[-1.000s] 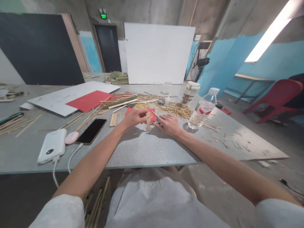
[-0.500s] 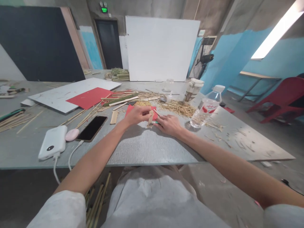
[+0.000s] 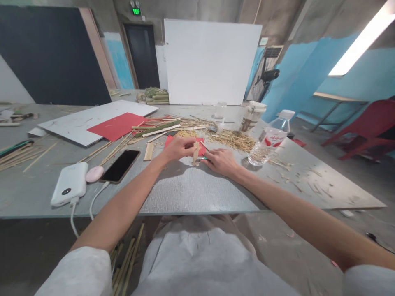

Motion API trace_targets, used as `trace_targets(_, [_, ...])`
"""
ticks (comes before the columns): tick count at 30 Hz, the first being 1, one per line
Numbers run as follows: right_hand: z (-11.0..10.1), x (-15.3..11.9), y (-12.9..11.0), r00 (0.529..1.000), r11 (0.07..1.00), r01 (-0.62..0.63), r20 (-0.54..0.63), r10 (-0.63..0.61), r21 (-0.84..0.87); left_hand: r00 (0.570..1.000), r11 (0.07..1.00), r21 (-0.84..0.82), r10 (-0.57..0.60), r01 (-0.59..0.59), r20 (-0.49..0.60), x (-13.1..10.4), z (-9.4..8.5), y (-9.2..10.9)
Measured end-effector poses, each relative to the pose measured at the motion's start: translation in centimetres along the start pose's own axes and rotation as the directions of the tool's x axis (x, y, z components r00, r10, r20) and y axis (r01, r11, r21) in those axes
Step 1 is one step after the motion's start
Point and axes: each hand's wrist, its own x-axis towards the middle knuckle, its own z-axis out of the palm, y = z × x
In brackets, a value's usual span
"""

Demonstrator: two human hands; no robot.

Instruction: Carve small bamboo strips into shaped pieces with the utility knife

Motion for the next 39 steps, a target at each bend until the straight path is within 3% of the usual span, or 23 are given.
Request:
trace_targets(5, [-0.1,0.2,-0.2,1.0,0.998,0.003,-0.025,-0.001,0.07,0.995,0.992,-0.108,-0.077,0.069,-0.066,0.1,0.1,-0.2])
trace_targets(8, [-0.4,0.3,0.3,0.99,0.989,-0.077,-0.112,0.091,0.122,0.972,0.967,-0.224,-0.165,0.126,-0.165,0.1,-0.2,-0.4])
trace_targets(13, [-1.5,0.3,1.5,0.929,0.938,-0.207,-0.246,0.278,0.277,0.902,0.883,-0.44,-0.316,0.166,-0.295,0.2,-0.7,-0.7])
trace_targets(17, [-2.4,0.2,1.2,0.917,0.894,-0.175,-0.262,0.301,0.413,0.89,0.828,-0.537,-0.358,0.161,-0.284,0.1,-0.2,-0.2])
trace_targets(23, [-3.3,0.3,0.0,0.946,0.835,-0.061,-0.236,0.223,0.546,0.909,0.8,-0.586,-0.332,0.129,-0.254,0.0,1.2,0.9])
trace_targets(33, [-3.9,0.2,-0.7,0.979,0.772,0.015,-0.166,0.118,0.636,0.932,0.765,-0.64,-0.277,0.068,-0.233,0.1,3.3,0.0])
trace_targets(39, [-3.7,0.2,-1.1,0.986,0.749,0.012,-0.131,0.101,0.662,0.955,0.75,-0.652,-0.262,0.113,-0.136,0.0,4.6,-0.2])
